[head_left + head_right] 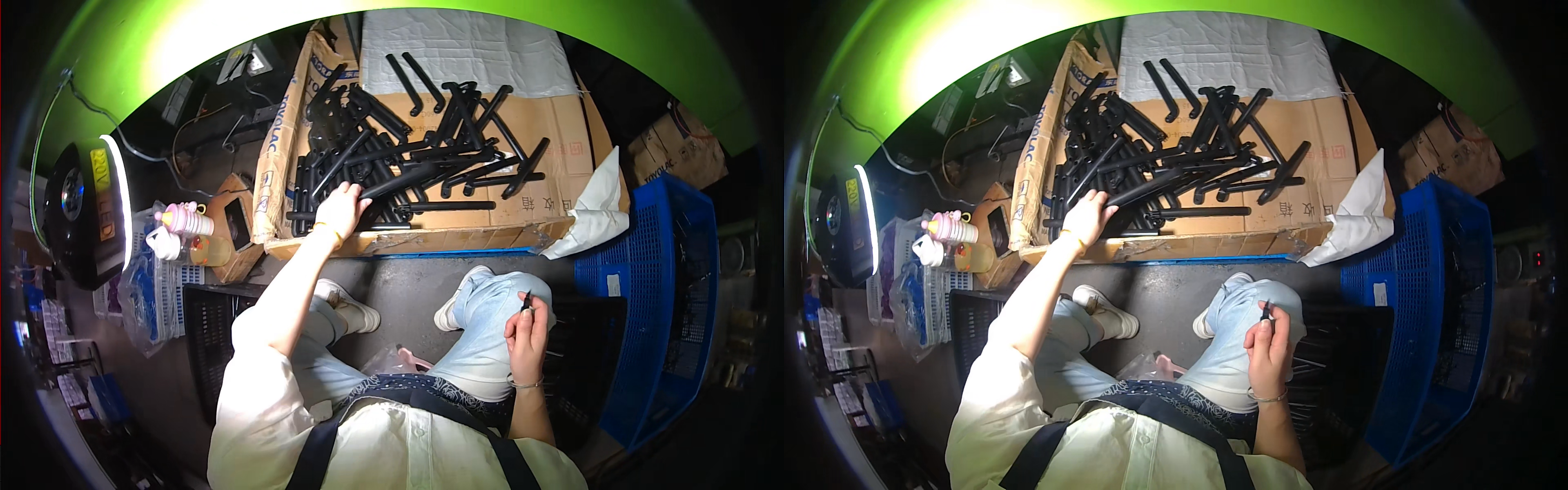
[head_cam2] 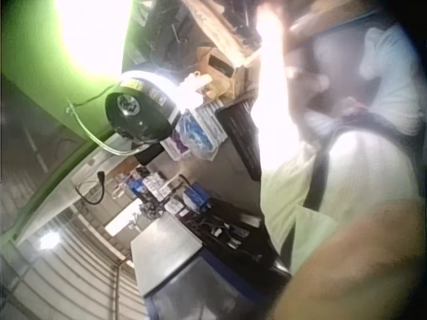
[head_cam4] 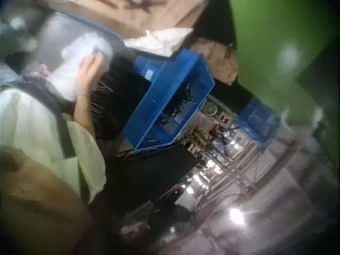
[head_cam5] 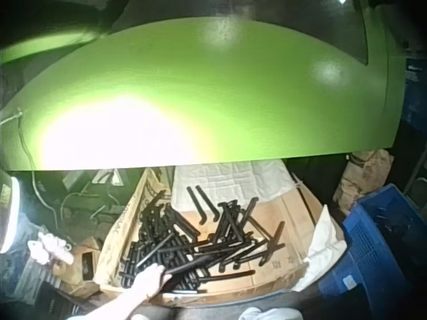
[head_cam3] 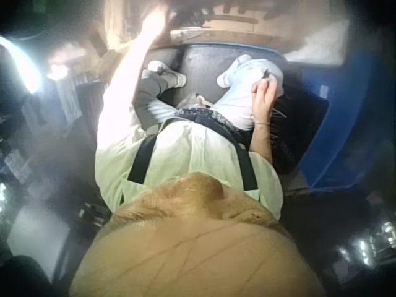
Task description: The person trims black plastic parts using a small blade and arranges them into a plastic crate.
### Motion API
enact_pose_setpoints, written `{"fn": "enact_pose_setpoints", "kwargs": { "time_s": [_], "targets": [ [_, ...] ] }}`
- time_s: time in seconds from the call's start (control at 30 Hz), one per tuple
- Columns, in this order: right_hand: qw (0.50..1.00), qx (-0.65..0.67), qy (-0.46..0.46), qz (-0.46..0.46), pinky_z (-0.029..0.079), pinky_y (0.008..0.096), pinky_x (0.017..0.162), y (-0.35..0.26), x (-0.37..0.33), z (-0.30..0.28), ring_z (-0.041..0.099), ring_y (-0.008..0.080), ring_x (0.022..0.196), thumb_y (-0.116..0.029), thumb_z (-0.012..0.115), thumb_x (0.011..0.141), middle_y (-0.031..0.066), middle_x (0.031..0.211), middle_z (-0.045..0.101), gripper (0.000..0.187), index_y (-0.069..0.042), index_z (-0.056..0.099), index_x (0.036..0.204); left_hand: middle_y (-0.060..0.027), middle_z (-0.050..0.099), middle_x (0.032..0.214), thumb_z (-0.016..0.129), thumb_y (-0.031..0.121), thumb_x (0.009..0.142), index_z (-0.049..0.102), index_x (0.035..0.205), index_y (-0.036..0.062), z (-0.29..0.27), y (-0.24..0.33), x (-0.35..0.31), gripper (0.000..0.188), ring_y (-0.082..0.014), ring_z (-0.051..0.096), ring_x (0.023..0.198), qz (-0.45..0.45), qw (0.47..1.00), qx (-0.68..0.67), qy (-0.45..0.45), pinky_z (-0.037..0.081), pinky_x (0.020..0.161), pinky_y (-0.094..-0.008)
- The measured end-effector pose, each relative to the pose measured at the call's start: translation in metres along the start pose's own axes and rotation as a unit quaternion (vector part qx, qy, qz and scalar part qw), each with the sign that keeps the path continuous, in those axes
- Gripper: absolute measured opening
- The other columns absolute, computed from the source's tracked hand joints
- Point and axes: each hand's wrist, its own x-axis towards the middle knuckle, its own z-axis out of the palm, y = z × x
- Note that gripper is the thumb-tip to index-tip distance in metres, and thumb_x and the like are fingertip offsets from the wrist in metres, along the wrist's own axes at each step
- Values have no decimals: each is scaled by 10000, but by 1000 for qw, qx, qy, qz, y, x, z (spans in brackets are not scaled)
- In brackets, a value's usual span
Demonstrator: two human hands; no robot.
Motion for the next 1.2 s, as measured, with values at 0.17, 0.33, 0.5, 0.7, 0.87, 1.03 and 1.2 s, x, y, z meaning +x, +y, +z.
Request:
{"fn": "enact_pose_setpoints", "kwargs": {
  "time_s": [0.17,0.33,0.5,0.7,0.87,1.03,1.2],
  "targets": [
    [984,45,-170,14,273,173,492,-14,1,59,340,12,556,-198,394,1056,-36,697,469,217,-43,538,1105,-1,566,751,485,344,1019,550,1230,42,-55,50,-79,375,-94,546,619,-149,688,-702,-108,487,594,-247],
    [954,32,-300,6,316,179,505,-38,-7,118,377,16,567,-203,428,1048,-44,666,463,236,-35,594,1039,17,528,703,362,457,1039,478,1348,30,-81,91,-149,539,-38,459,531,-211,529,-815,-105,393,452,-187],
    [942,28,-331,54,307,196,493,-49,-13,138,367,26,544,-196,440,1044,-43,653,456,228,-37,574,948,16,533,751,394,483,1023,475,1296,41,-81,110,-191,526,-33,446,543,-205,568,-796,-40,350,441,-172],
    [958,-20,-286,21,286,211,493,-48,-9,142,357,27,545,-209,462,1035,-49,617,424,253,-41,559,872,20,560,801,430,475,1010,509,1202,18,-90,109,-212,502,-15,438,550,-178,599,-777,-74,337,457,-161],
    [953,-44,-300,-17,299,219,499,-49,-15,141,365,29,553,-213,461,1032,-51,614,425,267,-45,552,846,-7,554,846,413,412,1025,463,1290,34,-90,108,-215,465,-34,470,592,-191,556,-807,-54,362,489,-169],
    [923,-82,-376,27,457,337,608,-49,-38,133,586,196,613,-207,484,1004,118,675,590,272,-3,573,848,-49,529,897,370,277,1046,414,1341,43,-86,105,-213,379,-98,500,648,-244,393,-886,-38,427,565,-220],
    [913,-107,-394,-7,483,370,625,-39,-51,139,635,302,643,-199,495,994,150,704,626,260,4,577,852,-40,539,905,394,268,1043,403,1373,37,-81,112,-212,403,-82,503,727,-219,404,-888,-26,437,671,-190]
  ]
}}
